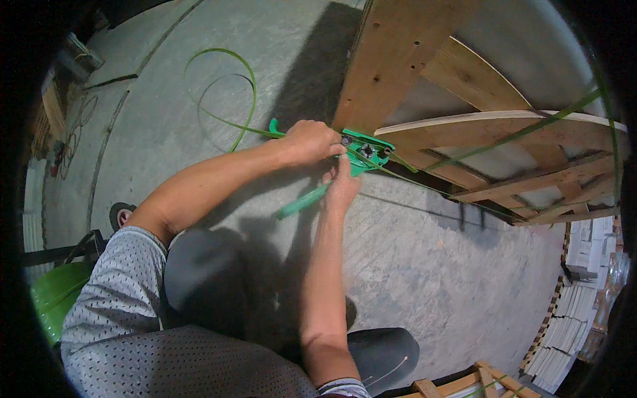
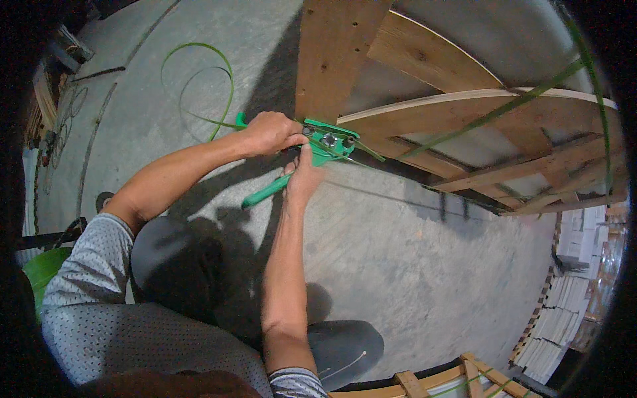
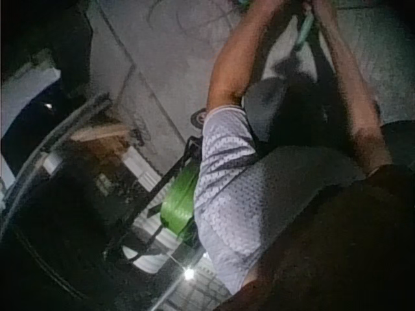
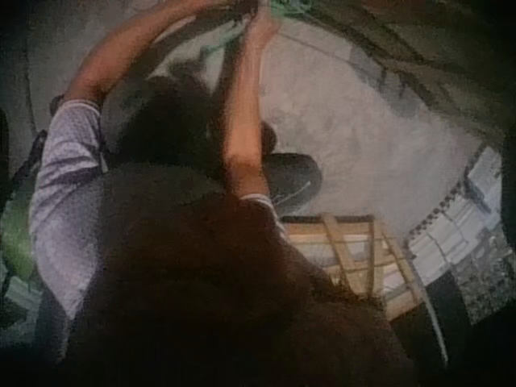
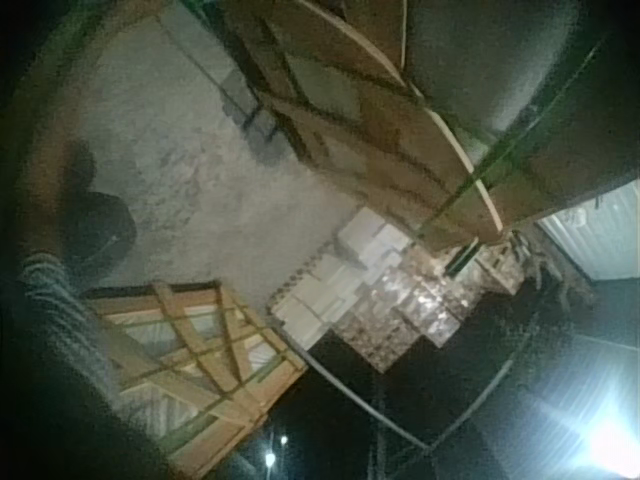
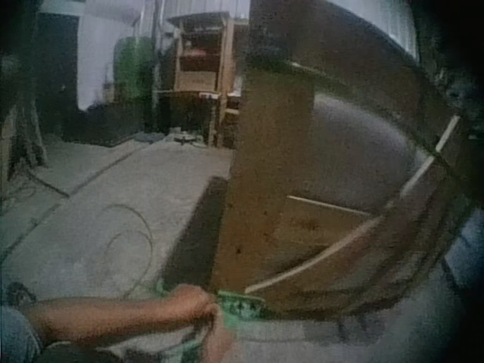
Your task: The person wraps green plastic strapping around a wooden crate, threads it through a hand tensioner, and cranks the handle to tighten the strap. They then use a strapping tool to secure the strap and repeat the process on another side of the crate.
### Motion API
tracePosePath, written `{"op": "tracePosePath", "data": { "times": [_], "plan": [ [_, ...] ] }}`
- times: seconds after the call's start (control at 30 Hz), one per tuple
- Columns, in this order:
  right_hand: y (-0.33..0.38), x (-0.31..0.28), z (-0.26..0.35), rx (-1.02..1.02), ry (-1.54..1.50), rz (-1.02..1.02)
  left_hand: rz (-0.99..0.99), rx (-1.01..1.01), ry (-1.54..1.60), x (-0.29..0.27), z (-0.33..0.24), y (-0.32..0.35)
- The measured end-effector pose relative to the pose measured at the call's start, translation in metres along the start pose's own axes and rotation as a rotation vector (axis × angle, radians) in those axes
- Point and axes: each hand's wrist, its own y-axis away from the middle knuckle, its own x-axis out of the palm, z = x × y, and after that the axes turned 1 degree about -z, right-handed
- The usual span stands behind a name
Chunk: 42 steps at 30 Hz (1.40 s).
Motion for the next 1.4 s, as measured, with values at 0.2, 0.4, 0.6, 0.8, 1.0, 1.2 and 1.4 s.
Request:
{"op": "tracePosePath", "data": {
  "times": [0.2,0.4,0.6,0.8,1.0,1.2,1.4],
  "plan": [
    [-0.003,-0.014,0.013,0.108,0.028,0.085,0.015,-0.024,0.003,-0.001,-0.001,0.003],
    [-0.011,-0.033,0.035,0.256,0.143,0.226,-0.068,0.032,0.005,0.004,0.003,0.005],
    [-0.008,-0.028,0.015,0.136,0.061,0.134,-0.034,0.064,-0.012,0.002,0.003,0.014],
    [-0.002,-0.018,0.009,-0.023,0.089,0.096,-0.125,0.183,-0.017,-0.004,-0.002,0.023],
    [0.004,-0.01,0.006,-0.1,0.127,0.067,-0.242,0.215,-0.119,-0.015,-0.001,0.019],
    [0.003,-0.011,0.009,-0.109,0.137,0.086,-0.336,0.221,-0.146,-0.021,0.002,0.007],
    [0.001,-0.013,0.011,-0.084,0.153,0.08,-0.248,0.171,-0.109,-0.02,-0.002,0.009]
  ]
}}
